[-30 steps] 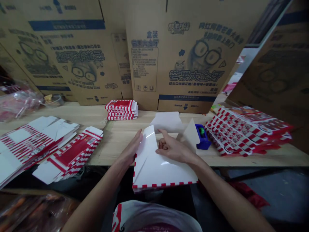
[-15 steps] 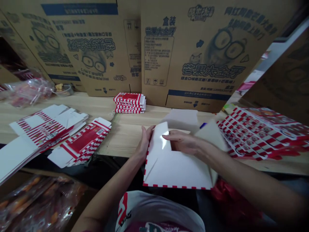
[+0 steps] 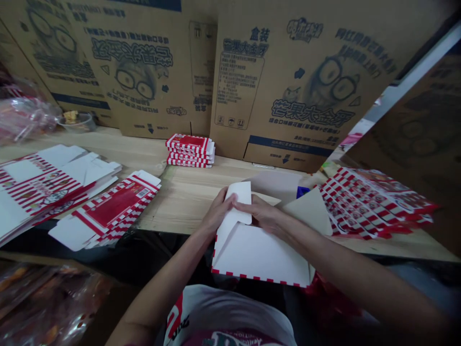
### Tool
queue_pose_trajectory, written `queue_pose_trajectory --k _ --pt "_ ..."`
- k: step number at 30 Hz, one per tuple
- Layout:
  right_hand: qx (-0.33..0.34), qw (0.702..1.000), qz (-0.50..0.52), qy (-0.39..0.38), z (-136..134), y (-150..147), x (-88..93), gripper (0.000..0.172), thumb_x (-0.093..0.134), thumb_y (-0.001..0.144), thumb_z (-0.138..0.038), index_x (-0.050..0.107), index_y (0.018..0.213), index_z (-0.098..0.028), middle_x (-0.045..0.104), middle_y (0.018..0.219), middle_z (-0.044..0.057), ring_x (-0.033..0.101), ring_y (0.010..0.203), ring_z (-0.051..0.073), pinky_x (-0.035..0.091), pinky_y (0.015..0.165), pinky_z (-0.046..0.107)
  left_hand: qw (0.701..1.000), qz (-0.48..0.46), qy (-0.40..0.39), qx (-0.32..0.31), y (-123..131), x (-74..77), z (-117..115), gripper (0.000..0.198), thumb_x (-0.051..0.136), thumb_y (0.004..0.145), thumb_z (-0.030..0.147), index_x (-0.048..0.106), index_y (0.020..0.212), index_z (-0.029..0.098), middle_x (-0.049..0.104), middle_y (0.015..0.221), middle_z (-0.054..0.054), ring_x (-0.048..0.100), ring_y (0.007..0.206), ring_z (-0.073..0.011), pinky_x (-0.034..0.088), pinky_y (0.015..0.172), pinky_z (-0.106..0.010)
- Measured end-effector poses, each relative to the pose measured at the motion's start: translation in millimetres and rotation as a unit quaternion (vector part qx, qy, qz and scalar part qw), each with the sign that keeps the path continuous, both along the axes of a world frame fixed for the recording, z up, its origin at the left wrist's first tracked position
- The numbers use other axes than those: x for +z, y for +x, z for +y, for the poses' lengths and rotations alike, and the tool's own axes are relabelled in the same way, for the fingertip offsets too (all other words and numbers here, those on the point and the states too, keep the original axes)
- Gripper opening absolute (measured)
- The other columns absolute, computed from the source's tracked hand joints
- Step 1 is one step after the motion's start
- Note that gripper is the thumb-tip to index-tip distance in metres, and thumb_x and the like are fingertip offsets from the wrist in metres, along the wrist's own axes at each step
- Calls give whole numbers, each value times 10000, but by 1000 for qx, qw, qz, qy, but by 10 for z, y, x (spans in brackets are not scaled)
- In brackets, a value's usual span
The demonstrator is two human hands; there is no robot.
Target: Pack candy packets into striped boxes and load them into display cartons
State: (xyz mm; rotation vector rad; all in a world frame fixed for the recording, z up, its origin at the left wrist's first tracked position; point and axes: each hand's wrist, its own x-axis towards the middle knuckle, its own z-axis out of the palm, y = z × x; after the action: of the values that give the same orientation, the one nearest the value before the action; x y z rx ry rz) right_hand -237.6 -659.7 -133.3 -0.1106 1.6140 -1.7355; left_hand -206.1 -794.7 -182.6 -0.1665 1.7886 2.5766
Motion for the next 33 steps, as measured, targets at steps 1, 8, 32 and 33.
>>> queue_pose_trajectory --k 1,8,32,33 --pt "-17 1000 4 12 22 -26 -8 471 853 617 -442 637 915 -148 666 702 27 606 612 153 513 586 279 999 0 -31 -11 3 23 -6 623 664 760 594 532 1226 202 672 1129 -82 652 931 -230 517 731 -288" --pt "-42 992 69 94 266 -75 -8 531 766 699 -513 595 1032 -137 699 882 119 687 820 250 573 750 410 989 23 -142 -24 -57 57 55 543 734 716 377 499 1167 187 662 1106 -104 635 990 -265 514 790 -345" --pt "-97 812 467 337 1044 73 -423 926 706 713 -363 220 1475 -157 340 1512 173 336 1403 324 337 1131 510 748 -57 -660 -33 -75 182 -131 431 596 789 285 470 1171 131 688 991 -166 649 958 -338 470 795 -392" --pt "-94 803 477 345 1039 82 -432 904 699 723 -369 233 1468 -158 361 1496 177 359 1388 331 360 1115 516 747 -59 -662 -37 -67 174 -136 436 581 802 296 458 1184 127 686 1001 -169 649 960 -337 473 798 -399"
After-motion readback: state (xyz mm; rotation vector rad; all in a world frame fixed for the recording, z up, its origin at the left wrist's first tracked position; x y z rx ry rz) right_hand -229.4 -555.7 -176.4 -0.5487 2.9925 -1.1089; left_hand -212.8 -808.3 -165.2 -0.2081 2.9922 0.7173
